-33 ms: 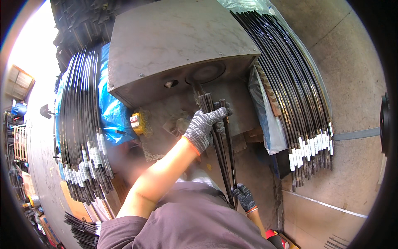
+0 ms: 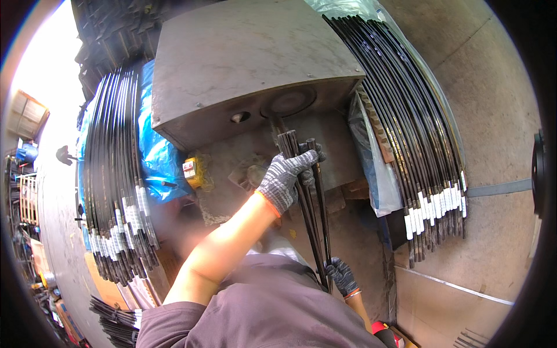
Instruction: The person uses a bench grinder to smooth the ends of long, thin metal rods. They hold the rods with gloved hands, pressing the ends against the spinning grinding wheel, then move the processed rods to a stack on the right side of the machine.
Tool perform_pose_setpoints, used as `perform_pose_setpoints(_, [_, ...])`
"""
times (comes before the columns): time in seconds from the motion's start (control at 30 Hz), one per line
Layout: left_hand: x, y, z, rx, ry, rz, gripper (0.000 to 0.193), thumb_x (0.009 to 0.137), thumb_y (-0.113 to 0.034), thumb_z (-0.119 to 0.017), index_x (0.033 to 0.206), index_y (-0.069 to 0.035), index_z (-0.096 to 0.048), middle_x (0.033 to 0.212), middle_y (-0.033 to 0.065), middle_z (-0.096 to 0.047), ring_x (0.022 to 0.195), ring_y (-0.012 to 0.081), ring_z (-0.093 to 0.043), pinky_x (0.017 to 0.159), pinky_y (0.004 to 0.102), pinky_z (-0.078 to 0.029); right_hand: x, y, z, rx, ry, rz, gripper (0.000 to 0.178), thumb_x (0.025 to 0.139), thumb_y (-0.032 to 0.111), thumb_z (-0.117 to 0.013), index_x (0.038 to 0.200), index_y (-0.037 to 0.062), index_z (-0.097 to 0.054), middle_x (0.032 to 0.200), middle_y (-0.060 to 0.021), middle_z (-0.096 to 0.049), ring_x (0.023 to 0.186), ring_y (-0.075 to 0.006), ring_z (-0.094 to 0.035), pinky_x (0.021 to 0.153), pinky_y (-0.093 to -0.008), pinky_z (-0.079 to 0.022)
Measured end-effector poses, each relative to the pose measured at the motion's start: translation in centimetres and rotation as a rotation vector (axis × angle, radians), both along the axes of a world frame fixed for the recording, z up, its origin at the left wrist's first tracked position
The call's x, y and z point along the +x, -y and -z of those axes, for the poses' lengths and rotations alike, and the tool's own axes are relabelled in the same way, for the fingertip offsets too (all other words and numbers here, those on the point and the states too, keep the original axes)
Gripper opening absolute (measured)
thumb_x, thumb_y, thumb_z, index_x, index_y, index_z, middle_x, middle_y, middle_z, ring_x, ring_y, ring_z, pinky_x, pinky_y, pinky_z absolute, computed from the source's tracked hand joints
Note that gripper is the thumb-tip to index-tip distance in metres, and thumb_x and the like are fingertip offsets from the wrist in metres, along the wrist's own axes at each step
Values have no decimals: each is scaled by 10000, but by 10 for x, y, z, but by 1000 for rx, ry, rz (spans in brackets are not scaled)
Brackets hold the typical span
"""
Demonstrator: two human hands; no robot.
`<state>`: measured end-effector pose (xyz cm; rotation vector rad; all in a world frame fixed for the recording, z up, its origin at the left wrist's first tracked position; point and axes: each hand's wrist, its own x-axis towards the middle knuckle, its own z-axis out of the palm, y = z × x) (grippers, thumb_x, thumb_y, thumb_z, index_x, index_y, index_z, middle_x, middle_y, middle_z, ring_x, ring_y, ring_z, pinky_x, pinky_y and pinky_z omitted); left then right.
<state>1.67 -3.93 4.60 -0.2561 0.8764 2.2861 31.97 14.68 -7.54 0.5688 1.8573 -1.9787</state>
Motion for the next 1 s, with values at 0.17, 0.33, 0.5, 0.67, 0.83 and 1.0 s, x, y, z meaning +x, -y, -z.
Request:
perform_pose_setpoints(0.17, [-1,2,-6,-19,8,-19,172,824,-135,-630,979,-90,-569,814,16,-614,519,37,-445,456,202,-431,13,-6,4,251,108,-186,175,835,180,-631,937,40,-606,863,-32,-632,810,-122,-573,755,-280,-459])
perform_pose_setpoints(0.33, [-7,1,-6,-30,-21,-53,169,836,-149,-617,976,-69,-569,810,36,-615,525,36,-444,472,184,-409,25,-17,3,205,136,-138,219,807,203,-664,931,29,-616,845,-39,-639,789,-134,-586,738,-284,-464])
perform_pose_setpoints(0.5, [-12,-1,-2,-26,2,-62,169,854,-155,-593,976,-42,-565,803,40,-611,530,34,-446,477,178,-407,18,-25,-14,-43,161,140,224,802,209,-670,911,23,-612,868,-48,-639,787,-141,-607,719,-305,-480])
perform_pose_setpoints(0.67, [-22,-2,11,-35,31,-38,154,879,-148,-551,966,-23,-571,779,39,-596,506,34,-439,461,186,-407,21,-53,19,914,-395,-468,184,886,192,-499,881,56,-623,887,-84,-644,756,-181,-610,659,-317,-481])
perform_pose_setpoints(0.83, [-27,-6,16,-42,61,-38,146,887,-154,-536,951,-25,-561,790,43,-594,493,36,-431,444,188,-396,4,-22,-29,87,230,-148,265,865,246,-534,972,16,-610,899,-97,-625,861,-195,-589,765,-309,-456])
perform_pose_setpoints(1.0, [-30,-6,14,-80,68,-47,132,885,-145,-537,942,-29,-562,796,43,-595,496,31,-431,446,184,-391,25,-26,-14,108,129,-337,366,834,255,-603,1067,-25,-571,932,-80,-613,883,-162,-559,802,-291,-445])
